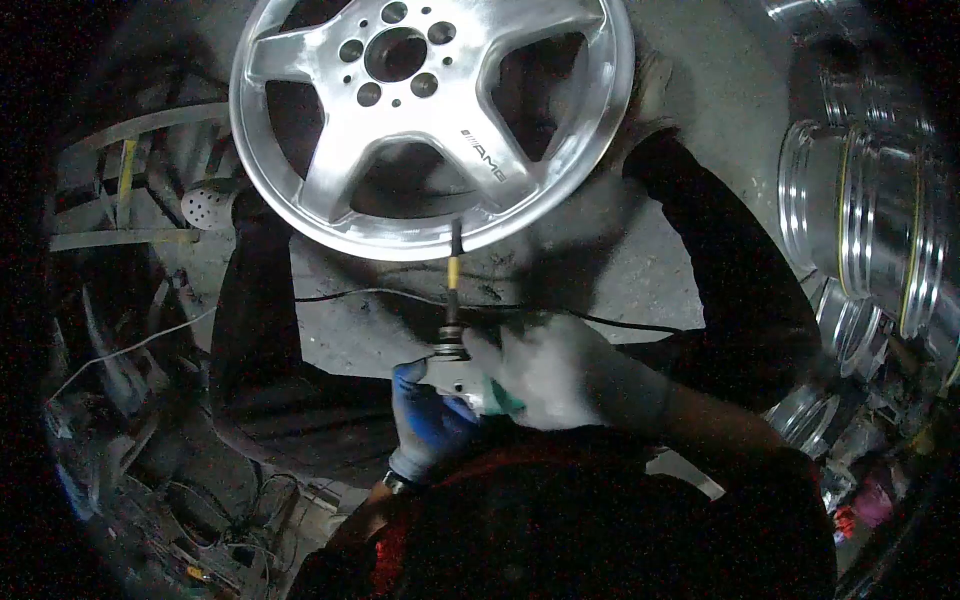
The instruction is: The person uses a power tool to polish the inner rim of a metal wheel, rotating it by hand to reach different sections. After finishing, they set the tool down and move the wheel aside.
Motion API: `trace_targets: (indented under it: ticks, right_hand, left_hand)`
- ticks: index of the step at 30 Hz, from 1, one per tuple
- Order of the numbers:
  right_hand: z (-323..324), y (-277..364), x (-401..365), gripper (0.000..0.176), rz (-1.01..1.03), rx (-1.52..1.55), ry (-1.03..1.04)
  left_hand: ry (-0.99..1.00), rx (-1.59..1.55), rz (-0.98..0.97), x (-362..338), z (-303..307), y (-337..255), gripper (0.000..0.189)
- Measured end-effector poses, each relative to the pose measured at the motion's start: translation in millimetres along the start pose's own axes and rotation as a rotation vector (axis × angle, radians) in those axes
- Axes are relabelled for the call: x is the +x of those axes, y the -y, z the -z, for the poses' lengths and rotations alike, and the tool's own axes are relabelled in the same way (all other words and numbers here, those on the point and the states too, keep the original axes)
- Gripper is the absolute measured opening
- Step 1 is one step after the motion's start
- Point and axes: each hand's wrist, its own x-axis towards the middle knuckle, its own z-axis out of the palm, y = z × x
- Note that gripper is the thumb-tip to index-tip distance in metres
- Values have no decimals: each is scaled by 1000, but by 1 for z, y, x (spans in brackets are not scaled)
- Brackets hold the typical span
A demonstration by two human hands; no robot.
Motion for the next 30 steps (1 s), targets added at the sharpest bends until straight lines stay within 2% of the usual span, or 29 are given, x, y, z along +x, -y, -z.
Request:
trace_targets:
  ticks: [1, 4, 6, 8, 9, 10, 12, 13, 15, 17, 18, 19, 20, 23, 27, 30]
  right_hand:
    - [0, 3, 4, 87, -30, -7, 128]
    - [-8, 3, 11, 89, -1, 13, 36]
    - [-1, 2, 3, 89, -41, 36, 73]
    - [3, 0, -5, 88, -83, 61, 116]
    - [4, -1, -8, 88, -79, 85, 45]
    - [5, -2, -10, 88, -74, 110, -27]
    - [2, 0, -7, 86, -47, 80, -40]
    - [0, 2, -2, 83, -13, 53, -55]
    - [0, 7, 10, 83, -7, 67, -27]
    - [0, 14, 25, 83, -12, 82, 4]
    - [0, 18, 35, 85, -41, 90, 104]
    - [1, 20, 43, 86, -71, 97, 203]
    - [-2, 20, 50, 86, -72, 97, 199]
    - [-8, 19, 58, 89, -44, 150, 177]
    - [1, 15, 29, 89, -96, 171, 213]
    - [3, 10, 7, 89, -115, 117, 146]
  left_hand:
    - [-110, 110, -83, -5, -10, 1, 45]
    - [-167, 89, -154, -9, -39, 6, 46]
    - [-122, 63, -135, -7, -29, 3, 47]
    - [6, -52, 50, -3, -13, -3, 46]
    - [-45, 808, -453, -3, -8, 16, 44]
    - [-42, 805, -450, -1, -10, 13, 44]
    - [18, 80, -6, -1, -14, 1, 46]
    - [16, 81, -12, -2, -14, 0, 46]
    - [-123, 154, -161, -8, -16, -1, 49]
    - [-130, 108, -155, -18, -20, -11, 48]
    - [-127, 63, -144, -21, -25, -15, 46]
    - [-258, 106, -222, -26, -49, -13, 40]
    - [-258, 109, -222, -27, -44, -17, 40]
    - [-86, 205, -207, -30, -26, -30, 45]
    - [-120, 147, -187, -17, -22, -12, 47]
    - [-141, 54, -120, -6, -20, -3, 41]
